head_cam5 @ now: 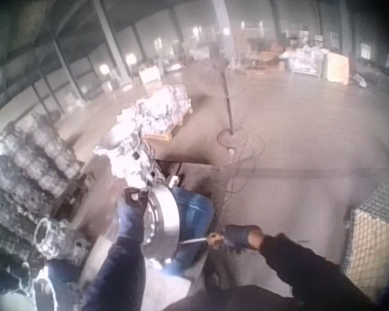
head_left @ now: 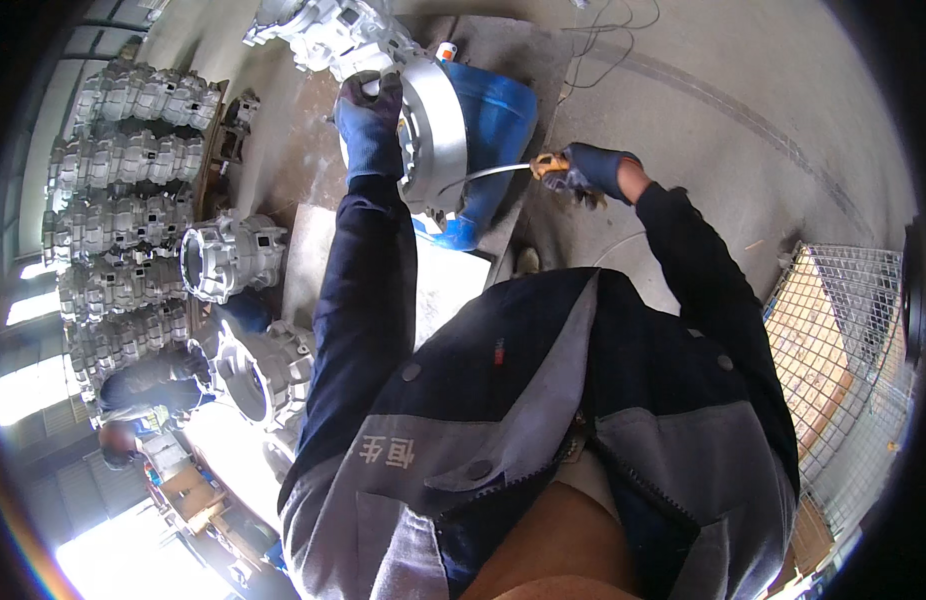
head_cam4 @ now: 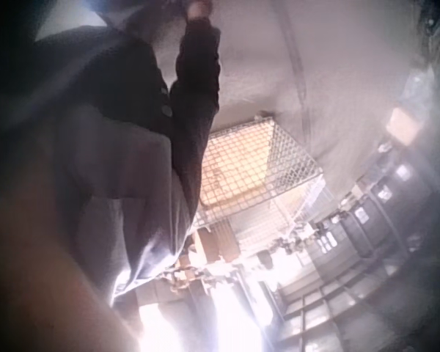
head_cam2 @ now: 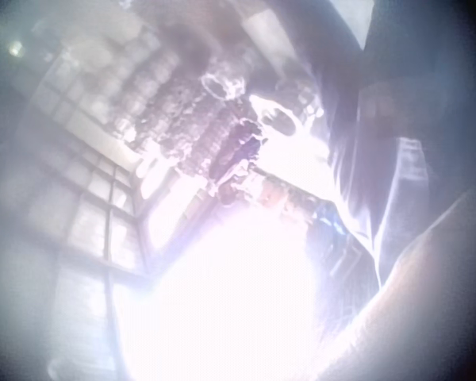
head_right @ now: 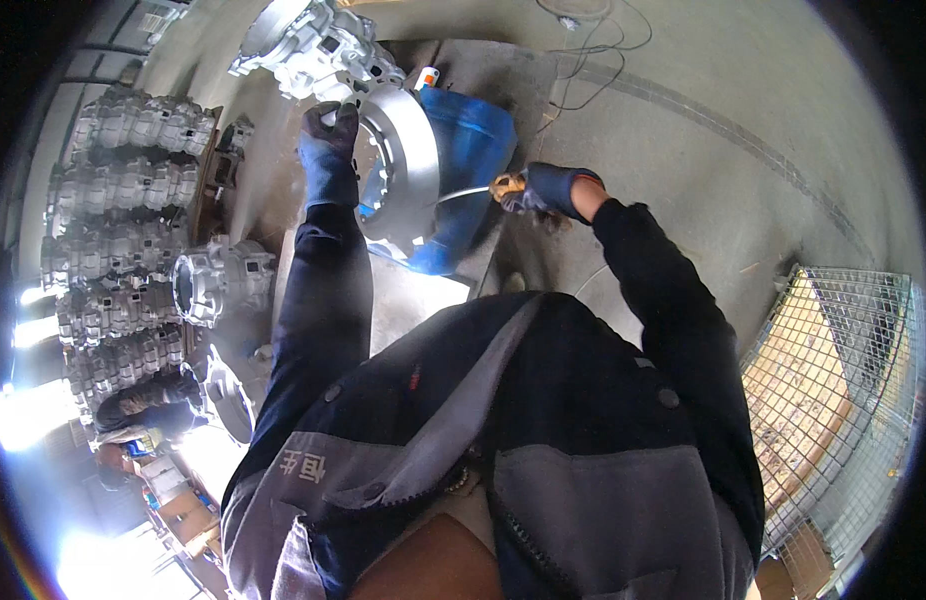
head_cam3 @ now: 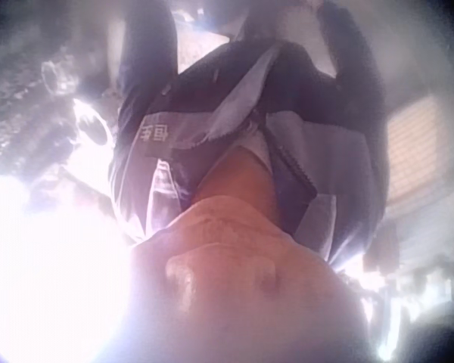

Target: The person uses a handheld spray nozzle to clean the interior and exterior surfaces of several large metal parts placed on a blue barrel. They rotate and reposition each part to reach different areas, then set the cleaned parts aside on the floor or nearby surfaces.

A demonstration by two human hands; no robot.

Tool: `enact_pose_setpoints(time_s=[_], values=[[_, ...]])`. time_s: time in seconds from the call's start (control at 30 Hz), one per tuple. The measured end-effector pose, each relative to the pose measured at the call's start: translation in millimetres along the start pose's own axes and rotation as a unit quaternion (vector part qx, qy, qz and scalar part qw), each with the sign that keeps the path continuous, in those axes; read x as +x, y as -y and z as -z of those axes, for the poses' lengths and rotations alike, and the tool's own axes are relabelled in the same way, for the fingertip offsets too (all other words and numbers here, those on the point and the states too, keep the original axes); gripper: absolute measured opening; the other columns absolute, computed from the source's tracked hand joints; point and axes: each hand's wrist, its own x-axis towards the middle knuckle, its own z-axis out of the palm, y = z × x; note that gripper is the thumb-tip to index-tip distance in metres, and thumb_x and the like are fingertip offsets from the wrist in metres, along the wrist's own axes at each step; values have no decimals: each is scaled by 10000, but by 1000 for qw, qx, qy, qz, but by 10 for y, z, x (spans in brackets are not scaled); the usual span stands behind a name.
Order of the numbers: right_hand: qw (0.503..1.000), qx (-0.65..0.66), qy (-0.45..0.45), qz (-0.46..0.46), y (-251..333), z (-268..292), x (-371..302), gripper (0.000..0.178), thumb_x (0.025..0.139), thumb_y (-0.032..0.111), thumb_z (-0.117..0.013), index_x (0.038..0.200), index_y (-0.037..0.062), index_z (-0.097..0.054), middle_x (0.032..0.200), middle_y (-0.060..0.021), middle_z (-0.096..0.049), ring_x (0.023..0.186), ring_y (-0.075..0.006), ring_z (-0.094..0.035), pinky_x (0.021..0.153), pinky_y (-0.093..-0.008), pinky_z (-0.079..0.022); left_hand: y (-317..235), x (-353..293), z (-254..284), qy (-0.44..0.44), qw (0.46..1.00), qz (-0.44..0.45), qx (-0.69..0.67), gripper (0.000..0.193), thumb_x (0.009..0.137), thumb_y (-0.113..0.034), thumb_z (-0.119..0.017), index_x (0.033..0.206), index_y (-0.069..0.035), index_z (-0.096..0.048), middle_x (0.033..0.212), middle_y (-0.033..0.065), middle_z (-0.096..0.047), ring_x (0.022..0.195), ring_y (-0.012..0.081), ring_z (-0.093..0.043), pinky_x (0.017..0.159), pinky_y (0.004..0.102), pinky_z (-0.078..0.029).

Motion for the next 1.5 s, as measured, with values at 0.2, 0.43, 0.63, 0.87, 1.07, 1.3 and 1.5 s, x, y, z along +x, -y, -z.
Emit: enact_pose_setpoints(time_s=[0.2,0.43,0.63,0.87,1.07,1.3,1.5], values=[[954,271,-70,109,52,170,93,273,938,363,-663,1045,112,-686,765,-19,-652,583,-127,-610,522,-284,-492,-55,34,93,81,993,62,58,381,792,-346,-789,1000,-43,-686,945,124,-726,880,211,-687,807,346,-537],[988,-18,-114,-99,-125,-35,127,409,880,409,-721,1084,56,-681,891,-118,-721,706,-236,-686,685,-377,-527,24,31,84,67,995,19,71,394,793,-352,-781,997,-28,-689,906,126,-727,838,221,-696,784,344,-542],[981,190,-24,14,-214,-86,-478,279,943,332,-655,1053,76,-645,730,-21,-620,539,-135,-572,517,-287,-487,68,42,84,75,993,-36,78,392,810,-349,-764,1004,-16,-691,903,139,-726,840,239,-702,775,354,-545],[968,64,-239,39,-37,113,218,494,906,518,-658,1052,48,-700,750,-107,-690,658,-224,-667,625,-368,-522,197,52,55,50,995,-85,27,359,818,-291,-756,1028,-10,-678,916,138,-715,822,211,-675,785,332,-534],[978,157,-123,-62,-644,-344,189,370,920,404,-662,1033,53,-695,794,-127,-685,659,-203,-658,587,-382,-511,216,56,60,86,996,33,-10,322,834,-255,-763,1012,-3,-667,906,119,-709,804,160,-652,746,303,-518],[990,83,-105,46,-791,-819,-748,427,859,380,-734,1036,1,-648,795,-132,-655,701,-234,-643,641,-352,-509,165,39,-3,44,988,84,-121,236,877,-171,-746,1004,-3,-640,866,55,-675,778,118,-587,724,276,-485],[930,339,-130,59,-234,-535,-1405,488,858,375,-758,1079,-45,-641,966,-202,-672,895,-280,-669,809,-388,-528,156,85,-31,9,981,86,-172,224,900,-195,-725,992,-26,-610,866,42,-646,739,133,-567,653,302,-475]])
